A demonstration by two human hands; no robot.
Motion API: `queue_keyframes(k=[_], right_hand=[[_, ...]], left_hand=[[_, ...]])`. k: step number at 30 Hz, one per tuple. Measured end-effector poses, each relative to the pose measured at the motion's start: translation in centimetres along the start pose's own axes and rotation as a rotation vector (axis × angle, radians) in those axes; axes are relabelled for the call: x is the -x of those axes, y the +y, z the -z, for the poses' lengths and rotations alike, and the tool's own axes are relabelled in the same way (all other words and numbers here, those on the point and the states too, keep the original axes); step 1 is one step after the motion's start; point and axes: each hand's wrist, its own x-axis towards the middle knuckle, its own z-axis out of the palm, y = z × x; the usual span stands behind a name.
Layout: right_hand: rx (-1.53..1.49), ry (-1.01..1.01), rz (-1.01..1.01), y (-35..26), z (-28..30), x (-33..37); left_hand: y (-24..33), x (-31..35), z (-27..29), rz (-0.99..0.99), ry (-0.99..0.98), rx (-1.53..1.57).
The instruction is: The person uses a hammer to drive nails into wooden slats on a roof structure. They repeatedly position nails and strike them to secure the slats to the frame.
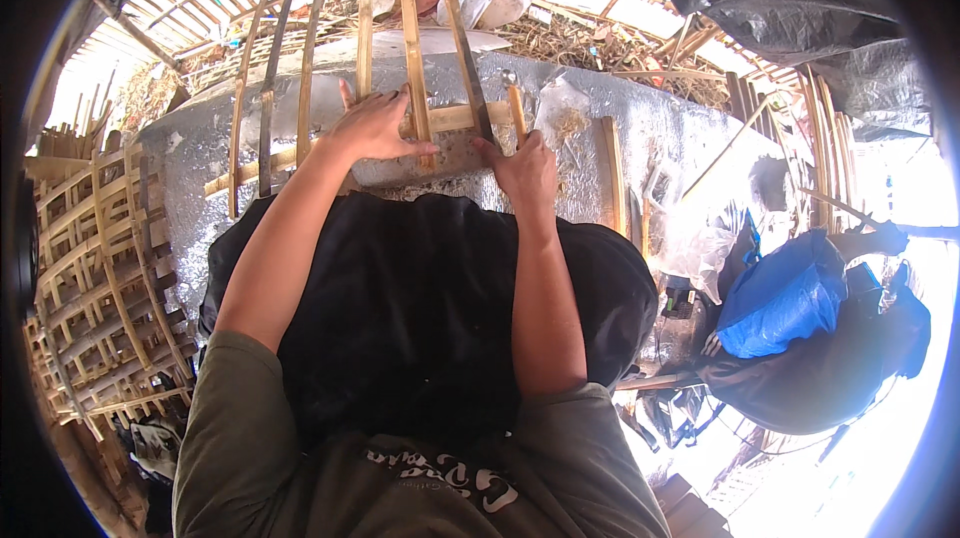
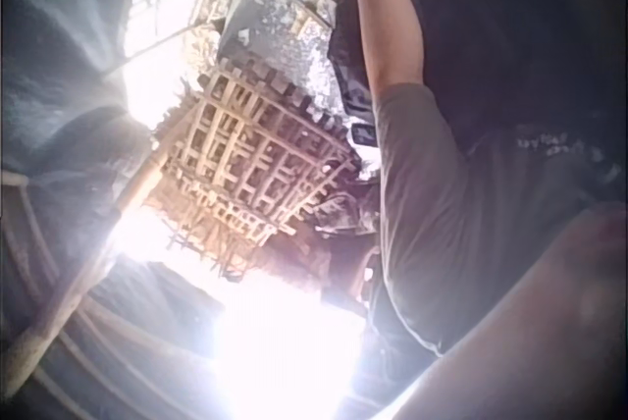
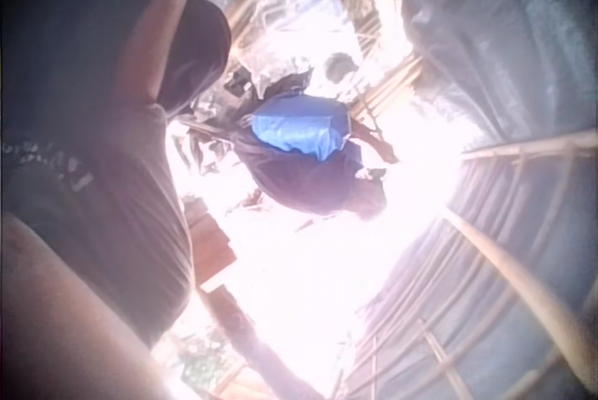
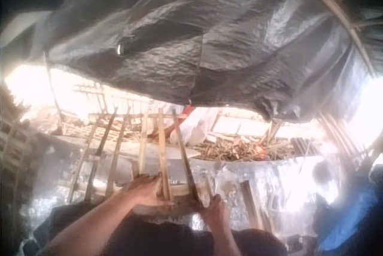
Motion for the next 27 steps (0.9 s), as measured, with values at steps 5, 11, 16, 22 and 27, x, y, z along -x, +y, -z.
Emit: queue_keyframes(k=[5,11,16,22,27], right_hand=[[0.01,-0.04,-0.025,0.2,0.0,-0.4],[-0.027,-0.017,0.016,0.8,-0.7,-0.7],[-0.019,-0.095,-0.043,0.2,0.0,-0.5],[-0.004,-0.082,-0.034,0.3,-0.3,-0.7],[-0.014,-0.079,-0.024,0.4,-0.1,-0.7]], left_hand=[[0.1,0.2,-0.1,-0.014,0.032,0.008],[0.1,0.0,-0.5,0.018,0.037,-0.011],[0.1,0.4,-0.5,-0.005,0.084,0.016],[-0.3,0.0,-1.3,-0.029,0.099,0.0],[0.1,0.3,-0.7,-0.031,0.041,-0.021]])
